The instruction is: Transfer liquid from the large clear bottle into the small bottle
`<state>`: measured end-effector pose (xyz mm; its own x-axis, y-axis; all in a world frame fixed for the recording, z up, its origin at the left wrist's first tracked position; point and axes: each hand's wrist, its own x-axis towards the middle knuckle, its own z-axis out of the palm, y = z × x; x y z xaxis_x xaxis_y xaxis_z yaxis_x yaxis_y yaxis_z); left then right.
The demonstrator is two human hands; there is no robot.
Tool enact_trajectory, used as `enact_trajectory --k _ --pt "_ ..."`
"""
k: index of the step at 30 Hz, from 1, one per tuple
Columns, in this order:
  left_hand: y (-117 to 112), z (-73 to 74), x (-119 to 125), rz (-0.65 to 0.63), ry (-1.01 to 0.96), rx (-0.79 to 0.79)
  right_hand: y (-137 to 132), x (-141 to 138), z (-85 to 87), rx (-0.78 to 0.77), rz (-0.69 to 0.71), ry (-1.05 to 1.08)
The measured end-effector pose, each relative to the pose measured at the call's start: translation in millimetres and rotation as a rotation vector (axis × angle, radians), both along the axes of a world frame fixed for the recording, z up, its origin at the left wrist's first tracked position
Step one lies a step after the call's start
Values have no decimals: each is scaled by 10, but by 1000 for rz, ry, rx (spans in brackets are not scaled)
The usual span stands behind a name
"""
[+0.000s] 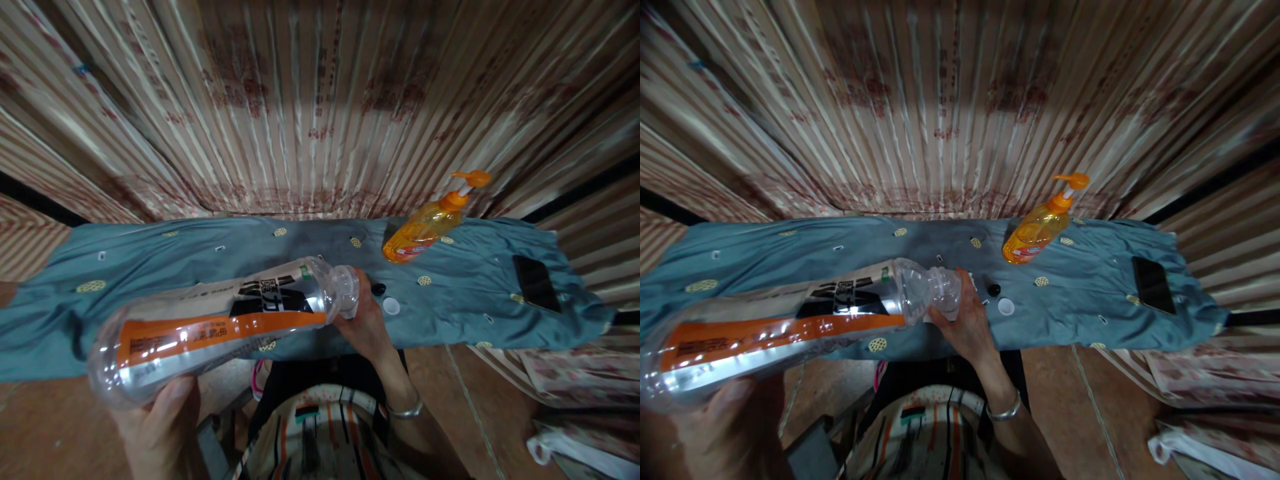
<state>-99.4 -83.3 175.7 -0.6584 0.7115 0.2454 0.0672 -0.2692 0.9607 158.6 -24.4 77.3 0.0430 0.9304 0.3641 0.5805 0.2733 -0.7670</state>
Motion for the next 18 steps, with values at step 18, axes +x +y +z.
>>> enact_trajectory --k 18 --pt "-28 39 82 44 -128 -42 -11 -8 6 -17 0 17"
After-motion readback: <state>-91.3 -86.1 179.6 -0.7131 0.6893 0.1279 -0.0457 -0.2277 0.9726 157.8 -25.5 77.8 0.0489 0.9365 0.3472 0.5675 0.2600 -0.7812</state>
